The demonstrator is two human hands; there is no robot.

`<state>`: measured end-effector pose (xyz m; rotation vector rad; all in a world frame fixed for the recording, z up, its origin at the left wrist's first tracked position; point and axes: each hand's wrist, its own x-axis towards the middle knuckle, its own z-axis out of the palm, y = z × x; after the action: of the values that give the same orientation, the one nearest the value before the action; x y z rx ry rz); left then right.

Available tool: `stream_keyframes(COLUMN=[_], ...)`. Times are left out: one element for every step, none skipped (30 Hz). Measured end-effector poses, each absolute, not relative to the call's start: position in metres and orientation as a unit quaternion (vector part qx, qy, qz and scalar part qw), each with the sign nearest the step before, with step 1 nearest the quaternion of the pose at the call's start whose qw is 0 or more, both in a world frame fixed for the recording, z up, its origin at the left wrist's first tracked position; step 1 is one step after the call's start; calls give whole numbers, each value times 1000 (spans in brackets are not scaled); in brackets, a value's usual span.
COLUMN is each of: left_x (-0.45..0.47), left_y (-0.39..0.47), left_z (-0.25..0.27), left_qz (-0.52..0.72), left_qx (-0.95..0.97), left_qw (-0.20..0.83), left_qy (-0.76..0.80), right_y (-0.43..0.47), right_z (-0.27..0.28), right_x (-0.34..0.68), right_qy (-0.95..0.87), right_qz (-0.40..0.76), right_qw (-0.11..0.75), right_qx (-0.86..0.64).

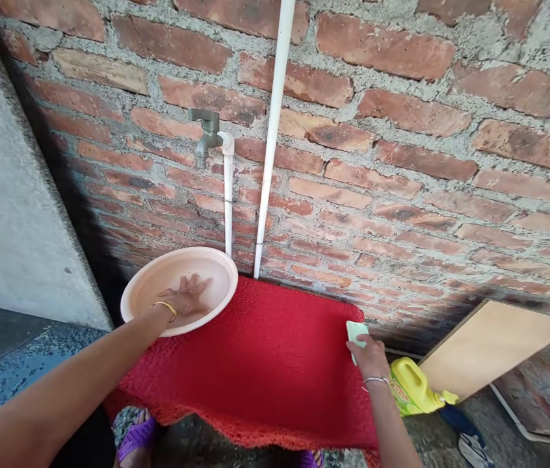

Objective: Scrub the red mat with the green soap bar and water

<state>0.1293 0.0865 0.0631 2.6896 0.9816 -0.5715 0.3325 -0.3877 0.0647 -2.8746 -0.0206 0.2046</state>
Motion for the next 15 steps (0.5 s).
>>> stream_keyframes(left_x=[129,129,129,129,129,129,128,128,128,127,127,127,126,127,127], left_y=[87,87,87,87,86,86,85,85,85,84,84,85,85,87,88], left_z=[63,63,63,63,64,64,65,66,66,66,66,66,65,63,61], left_qz=[-199,-200,-201,-199,-196,-193,-190,-188,-187,-185,-183,-182,-183,-186,-188], left_qx=[916,915,915,915,914,914,914,914,914,916,917,918,918,918,917], left_qw=[111,111,113,116,118,120,122,124,126,126,126,125,124,122,120], left_qy=[331,331,331,332,335,337,338,338,336,334,331,329,328,329,329], right_y=[-404,-419,-430,-436,-438,-435,-427,-414,-397,-377,-355,-332,-310,-289,-272], right_z=[65,65,64,62,61,60,59,58,58,58,58,58,58,57,56], right_x=[334,335,335,333,330,325,319,310,300,288,274,260,247,233,222], right_qy=[14,31,43,47,43,33,18,0,-22,-47,-74,-103,-131,-156,-177], right_qz=[64,54,45,34,22,13,7,6,9,18,31,47,61,74,84], right_qw=[125,122,123,128,135,145,156,167,180,194,208,220,227,230,227], right_qx=[-990,-990,-990,-990,-990,-989,-988,-986,-983,-980,-975,-969,-963,-958,-954])
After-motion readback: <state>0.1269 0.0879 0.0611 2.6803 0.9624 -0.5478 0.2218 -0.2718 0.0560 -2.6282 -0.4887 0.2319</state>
